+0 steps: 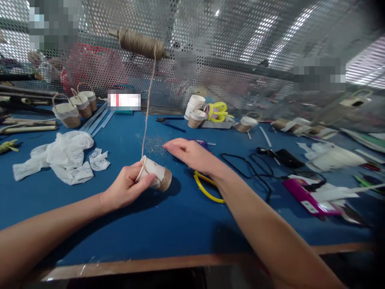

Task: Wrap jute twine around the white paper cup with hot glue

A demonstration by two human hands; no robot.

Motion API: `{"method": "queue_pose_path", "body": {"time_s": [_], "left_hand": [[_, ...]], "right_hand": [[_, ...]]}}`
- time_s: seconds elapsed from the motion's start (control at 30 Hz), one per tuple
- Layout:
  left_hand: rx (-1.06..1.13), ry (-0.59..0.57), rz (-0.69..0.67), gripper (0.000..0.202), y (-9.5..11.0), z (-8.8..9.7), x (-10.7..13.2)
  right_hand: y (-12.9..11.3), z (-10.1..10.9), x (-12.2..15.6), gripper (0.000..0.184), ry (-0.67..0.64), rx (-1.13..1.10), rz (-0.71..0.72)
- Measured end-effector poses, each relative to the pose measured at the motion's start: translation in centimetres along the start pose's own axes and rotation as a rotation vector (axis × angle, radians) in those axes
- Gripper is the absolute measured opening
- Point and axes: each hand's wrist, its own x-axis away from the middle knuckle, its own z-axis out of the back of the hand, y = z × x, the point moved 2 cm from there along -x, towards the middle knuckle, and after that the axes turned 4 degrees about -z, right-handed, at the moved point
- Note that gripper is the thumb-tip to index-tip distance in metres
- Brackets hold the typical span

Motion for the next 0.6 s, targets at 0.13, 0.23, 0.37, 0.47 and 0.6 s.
{"method": "queue_pose_path", "body": {"time_s": [0.13,0.23,0.37,0.47,0.6], "left_hand": [[0.033,-0.027,0.056,0.033,-0.3,-0.2,0.3],[0.086,-0.005,0.120,0.032,-0.5,-0.1,0.3],[0.232,0.025,0.252,0.029,-0.5,-0.1,0.1],[0.354,0.009,0.347,0.031,-0.4,-0.4,0.2],[0.437,-0.012,0.384,0.029,-0.1,-0.8,0.4]], "right_hand": [[-5.1,-2.2,0.3,0.027,-0.123,-0.212,0.294],[-6.0,-2.0,0.7,0.014,0.005,-0.280,0.277],[-4.8,-0.1,2.3,0.017,0.082,-0.367,0.145],[-3.6,0.7,3.6,0.018,0.131,-0.455,0.020],[-2.5,0.2,4.2,0.018,0.240,-0.531,-0.068]]}}
